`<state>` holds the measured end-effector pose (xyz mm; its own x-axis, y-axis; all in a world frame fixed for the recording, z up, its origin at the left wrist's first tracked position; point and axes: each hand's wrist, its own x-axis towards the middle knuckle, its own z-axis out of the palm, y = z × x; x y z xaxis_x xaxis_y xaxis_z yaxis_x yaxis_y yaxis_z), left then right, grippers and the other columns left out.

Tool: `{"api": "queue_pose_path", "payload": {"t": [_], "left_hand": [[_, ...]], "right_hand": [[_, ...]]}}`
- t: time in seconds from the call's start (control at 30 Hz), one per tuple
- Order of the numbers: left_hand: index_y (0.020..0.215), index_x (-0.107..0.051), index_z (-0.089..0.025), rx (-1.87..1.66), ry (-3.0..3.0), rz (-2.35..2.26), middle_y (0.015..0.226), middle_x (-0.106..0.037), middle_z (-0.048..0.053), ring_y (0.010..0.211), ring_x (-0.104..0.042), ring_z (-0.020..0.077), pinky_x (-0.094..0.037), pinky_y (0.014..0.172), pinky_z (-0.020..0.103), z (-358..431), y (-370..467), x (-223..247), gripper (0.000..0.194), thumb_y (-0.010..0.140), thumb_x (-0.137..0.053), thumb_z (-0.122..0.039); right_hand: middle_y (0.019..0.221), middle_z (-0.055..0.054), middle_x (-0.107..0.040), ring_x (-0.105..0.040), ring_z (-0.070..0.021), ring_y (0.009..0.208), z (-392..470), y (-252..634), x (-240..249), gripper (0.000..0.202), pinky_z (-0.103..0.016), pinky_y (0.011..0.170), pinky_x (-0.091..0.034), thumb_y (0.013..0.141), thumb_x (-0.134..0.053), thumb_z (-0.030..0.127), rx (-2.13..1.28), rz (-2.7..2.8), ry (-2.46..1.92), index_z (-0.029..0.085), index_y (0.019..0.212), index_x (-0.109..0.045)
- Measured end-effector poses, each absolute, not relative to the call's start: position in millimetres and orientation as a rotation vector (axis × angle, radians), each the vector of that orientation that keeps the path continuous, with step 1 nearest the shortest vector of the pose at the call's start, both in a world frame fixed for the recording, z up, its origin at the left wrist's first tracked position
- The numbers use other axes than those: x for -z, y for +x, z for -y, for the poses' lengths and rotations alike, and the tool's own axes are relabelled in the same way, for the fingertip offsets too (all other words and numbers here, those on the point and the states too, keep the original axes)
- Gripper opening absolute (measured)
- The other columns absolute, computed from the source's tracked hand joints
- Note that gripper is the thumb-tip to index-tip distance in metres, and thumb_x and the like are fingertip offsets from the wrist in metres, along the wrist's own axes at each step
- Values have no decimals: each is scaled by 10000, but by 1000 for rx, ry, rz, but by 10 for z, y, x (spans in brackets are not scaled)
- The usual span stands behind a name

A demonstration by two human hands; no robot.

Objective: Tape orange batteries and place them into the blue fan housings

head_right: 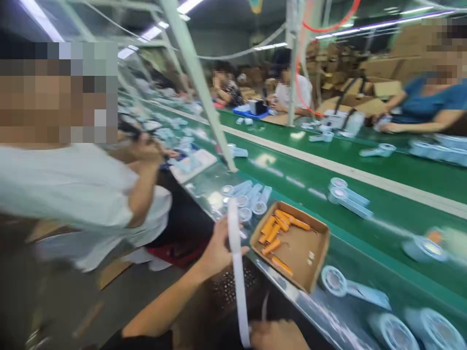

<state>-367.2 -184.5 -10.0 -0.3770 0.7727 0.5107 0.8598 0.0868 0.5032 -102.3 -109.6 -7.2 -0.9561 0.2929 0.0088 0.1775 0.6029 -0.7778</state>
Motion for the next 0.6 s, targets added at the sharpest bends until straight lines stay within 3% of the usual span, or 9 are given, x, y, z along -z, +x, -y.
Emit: {"api": "queue_pose_path", "payload": {"t": [0.07, 0.13, 0.17, 0.27, 0.37, 0.47, 0.6], "left_hand": [[1301, -625, -221, 1271, -1655, 2256, 1322, -642, 143, 1376, -502, 363, -456, 1153, 616, 1911, -3693, 182, 530, 858, -792, -460], [1329, -614, -235, 1310, -1695, 2261, 1344, -637, 128, 1402, -482, 361, -433, 1180, 611, 1941, -3683, 258, 535, 874, -780, -462], [1336, -612, -238, 1306, -1731, 2265, 1353, -637, 125, 1415, -471, 365, -427, 1187, 610, 1948, -3659, 281, 537, 877, -776, -463], [1339, -616, -235, 1228, -1852, 2287, 1376, -637, 131, 1446, -437, 381, -423, 1193, 619, 1950, -3548, 284, 531, 879, -770, -452], [1344, -621, -230, 1132, -1934, 2271, 1383, -633, 140, 1454, -427, 394, -441, 1180, 625, 1937, -3469, 241, 536, 867, -778, -416], [1339, -627, -226, 1020, -1968, 2205, 1355, -647, 141, 1440, -436, 402, -469, 1159, 618, 1943, -3458, 212, 518, 853, -771, -334], [1280, -663, -207, 832, -1983, 2071, 1288, -689, 135, 1404, -464, 405, -486, 1138, 606, 1970, -3446, 190, 453, 831, -688, -153]], "right_hand": [[992, -26, -803, -773, -244, 882, 870, -1086, -154, 289, -296, 729, -599, 888, -762, 539, -1210, 2851, -472, 334, 1090, -764], [1086, -89, -799, -758, -261, 1010, 469, -1247, -360, 229, -326, 854, -583, 1037, -569, 364, -834, 2962, -816, 239, 1119, -742], [1157, -116, -783, -736, -274, 1085, 250, -1344, -428, 241, -344, 917, -569, 1050, -533, 306, -621, 3005, -936, 212, 1160, -725], [1293, -208, -719, -660, -313, 1232, -261, -1633, -454, 300, -381, 1010, -531, 1021, -500, 149, -270, 3087, -1052, 117, 1258, -681], [1243, -261, -725, -667, -317, 1215, -455, -1815, -330, 332, -378, 1018, -512, 978, -453, 28, -271, 3055, -1087, 47, 1202, -698], [1140, -215, -771, -716, -289, 1114, -479, -1785, -294, 227, -341, 962, -523, 986, -531, 82, -358, 2987, -1106, 88, 1097, -729], [1216, -111, -761, -731, -214, 1056, -377, -1471, -455, 231, -303, 906, -553, 1027, -604, 326, -647, 2685, -1030, 184, 1189, -686]]}}
